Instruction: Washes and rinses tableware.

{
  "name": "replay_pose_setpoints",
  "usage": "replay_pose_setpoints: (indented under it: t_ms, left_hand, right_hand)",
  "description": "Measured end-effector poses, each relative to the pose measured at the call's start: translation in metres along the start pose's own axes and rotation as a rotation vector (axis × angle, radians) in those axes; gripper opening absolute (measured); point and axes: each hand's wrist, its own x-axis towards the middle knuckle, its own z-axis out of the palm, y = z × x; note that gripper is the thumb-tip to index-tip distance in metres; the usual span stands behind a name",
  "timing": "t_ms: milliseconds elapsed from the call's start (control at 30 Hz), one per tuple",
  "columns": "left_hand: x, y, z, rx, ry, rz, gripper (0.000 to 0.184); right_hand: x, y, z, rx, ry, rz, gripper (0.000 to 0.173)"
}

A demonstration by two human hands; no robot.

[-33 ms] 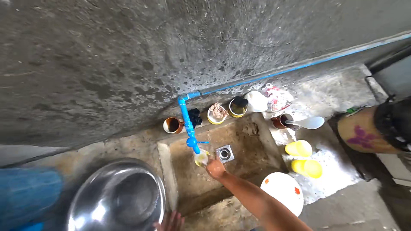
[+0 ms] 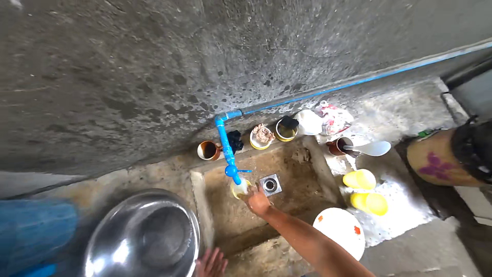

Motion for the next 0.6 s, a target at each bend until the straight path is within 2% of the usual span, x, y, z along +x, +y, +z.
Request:
replay_pose_setpoints:
  t_ms: [67,167,200,233,267,300,400,467,533,600]
  left_hand:
    - [0.011,0.007,0.028,0.106,-0.103,-0.045,0.073]
    - [0.045,0.032,0.086,0.098,-0.05,-0.036,0.065]
    - [0.056,0.043,0.105,0.065,-0.055,-0.04,0.066]
    - [0.066,0.053,0.122,0.024,-0.079,-0.047,0.069]
    - [0.077,0.061,0.137,-0.012,-0.096,-0.062,0.072]
    - [0.086,0.069,0.15,-0.035,-0.1,-0.093,0.073]
    - [0.108,0.071,0.173,0.046,-0.01,-0.227,0.064]
    - [0.115,0.061,0.171,0.189,-0.049,-0.187,0.062]
    - [0.116,0.048,0.159,0.371,-0.17,0.093,0.055]
    - [0.117,0.045,0.145,0.526,-0.386,0.32,0.07]
  right_hand:
    - [-0.01,-0.011,-0.013,0.339,0.11,-0.001,0.034]
    - [-0.023,-0.026,-0.02,1.353,0.243,0.216,0.031]
    - [-0.027,-0.027,-0.024,1.634,0.25,0.31,0.032]
    - [-0.031,-0.026,-0.026,1.763,0.258,0.338,0.032]
    - [-0.036,-0.024,-0.026,1.73,0.273,0.285,0.03]
    - [-0.041,-0.022,-0.025,1.548,0.297,0.183,0.027]
    - [-0.057,-0.019,-0.032,0.618,0.267,-0.045,0.026]
    - [-0.064,-0.019,-0.044,0.254,0.129,-0.089,0.028]
    - [-0.067,-0.008,-0.054,0.246,0.083,-0.128,0.027]
    - [-0.068,0.008,-0.063,0.353,0.066,-0.173,0.029]
